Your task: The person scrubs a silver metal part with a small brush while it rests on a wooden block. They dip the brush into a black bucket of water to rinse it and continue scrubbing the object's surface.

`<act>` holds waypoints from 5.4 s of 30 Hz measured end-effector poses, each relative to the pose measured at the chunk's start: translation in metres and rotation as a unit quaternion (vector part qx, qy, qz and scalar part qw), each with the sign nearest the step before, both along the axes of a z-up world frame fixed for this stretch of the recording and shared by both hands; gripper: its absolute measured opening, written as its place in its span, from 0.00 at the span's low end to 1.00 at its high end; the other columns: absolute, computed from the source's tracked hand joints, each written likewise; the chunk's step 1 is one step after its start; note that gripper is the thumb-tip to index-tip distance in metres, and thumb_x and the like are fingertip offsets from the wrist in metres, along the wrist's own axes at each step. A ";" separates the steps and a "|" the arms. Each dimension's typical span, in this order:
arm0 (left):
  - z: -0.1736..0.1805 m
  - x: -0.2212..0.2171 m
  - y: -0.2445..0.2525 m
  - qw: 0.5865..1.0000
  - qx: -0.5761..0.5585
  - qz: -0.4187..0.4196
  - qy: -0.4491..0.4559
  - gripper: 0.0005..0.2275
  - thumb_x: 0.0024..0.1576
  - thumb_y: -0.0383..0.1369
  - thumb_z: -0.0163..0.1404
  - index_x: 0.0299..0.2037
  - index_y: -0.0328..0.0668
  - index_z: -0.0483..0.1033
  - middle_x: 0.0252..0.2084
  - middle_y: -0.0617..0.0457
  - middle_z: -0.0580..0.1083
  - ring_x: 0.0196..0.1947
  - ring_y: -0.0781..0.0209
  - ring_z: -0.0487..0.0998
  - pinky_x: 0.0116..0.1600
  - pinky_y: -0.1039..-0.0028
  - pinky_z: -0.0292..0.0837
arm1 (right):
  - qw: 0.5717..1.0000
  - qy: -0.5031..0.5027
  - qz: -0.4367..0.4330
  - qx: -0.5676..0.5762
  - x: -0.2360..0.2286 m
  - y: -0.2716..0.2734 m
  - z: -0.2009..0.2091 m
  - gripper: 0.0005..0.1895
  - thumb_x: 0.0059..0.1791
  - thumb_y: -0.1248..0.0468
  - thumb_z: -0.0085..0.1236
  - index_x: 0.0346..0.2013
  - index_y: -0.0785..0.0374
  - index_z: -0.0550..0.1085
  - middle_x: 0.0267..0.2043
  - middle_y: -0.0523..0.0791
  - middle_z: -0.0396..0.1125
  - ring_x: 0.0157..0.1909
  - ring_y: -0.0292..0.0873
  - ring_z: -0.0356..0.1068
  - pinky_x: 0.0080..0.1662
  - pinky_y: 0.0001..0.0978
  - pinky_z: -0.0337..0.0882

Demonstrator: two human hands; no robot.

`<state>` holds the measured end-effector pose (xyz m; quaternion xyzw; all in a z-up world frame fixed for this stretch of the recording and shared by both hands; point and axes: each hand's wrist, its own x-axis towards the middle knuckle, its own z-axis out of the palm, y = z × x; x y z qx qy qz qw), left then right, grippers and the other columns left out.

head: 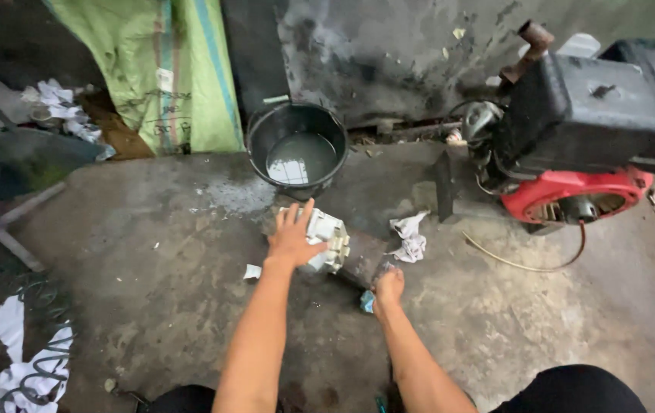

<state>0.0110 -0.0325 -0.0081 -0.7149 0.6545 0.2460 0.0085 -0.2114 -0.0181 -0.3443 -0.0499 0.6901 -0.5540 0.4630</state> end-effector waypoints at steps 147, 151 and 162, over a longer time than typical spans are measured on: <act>-0.171 -0.010 -0.044 0.856 -0.434 0.263 -0.103 0.33 0.47 0.53 0.50 0.59 0.39 0.70 0.52 0.37 0.70 0.53 0.38 0.74 0.46 0.52 0.70 | 0.682 0.481 0.536 -0.130 0.148 -0.337 0.132 0.13 0.44 0.55 0.66 0.44 0.43 0.79 0.36 0.39 0.77 0.47 0.47 0.77 0.49 0.42 0.76; -0.173 -0.016 -0.041 0.897 -0.331 0.285 -0.072 0.32 0.54 0.53 0.51 0.65 0.44 0.66 0.61 0.38 0.67 0.59 0.35 0.69 0.57 0.45 0.66 | 0.657 0.438 0.582 -0.195 0.177 -0.353 0.117 0.14 0.44 0.66 0.54 0.44 0.54 0.68 0.42 0.53 0.73 0.44 0.64 0.70 0.48 0.49 0.67; -0.169 -0.013 -0.042 0.900 -0.325 0.284 -0.053 0.34 0.50 0.52 0.54 0.66 0.44 0.65 0.61 0.40 0.67 0.59 0.39 0.69 0.57 0.46 0.66 | 0.423 0.502 0.740 0.147 0.211 -0.348 0.120 0.31 0.48 0.55 0.56 0.64 0.65 0.69 0.68 0.53 0.63 0.68 0.58 0.64 0.65 0.49 0.66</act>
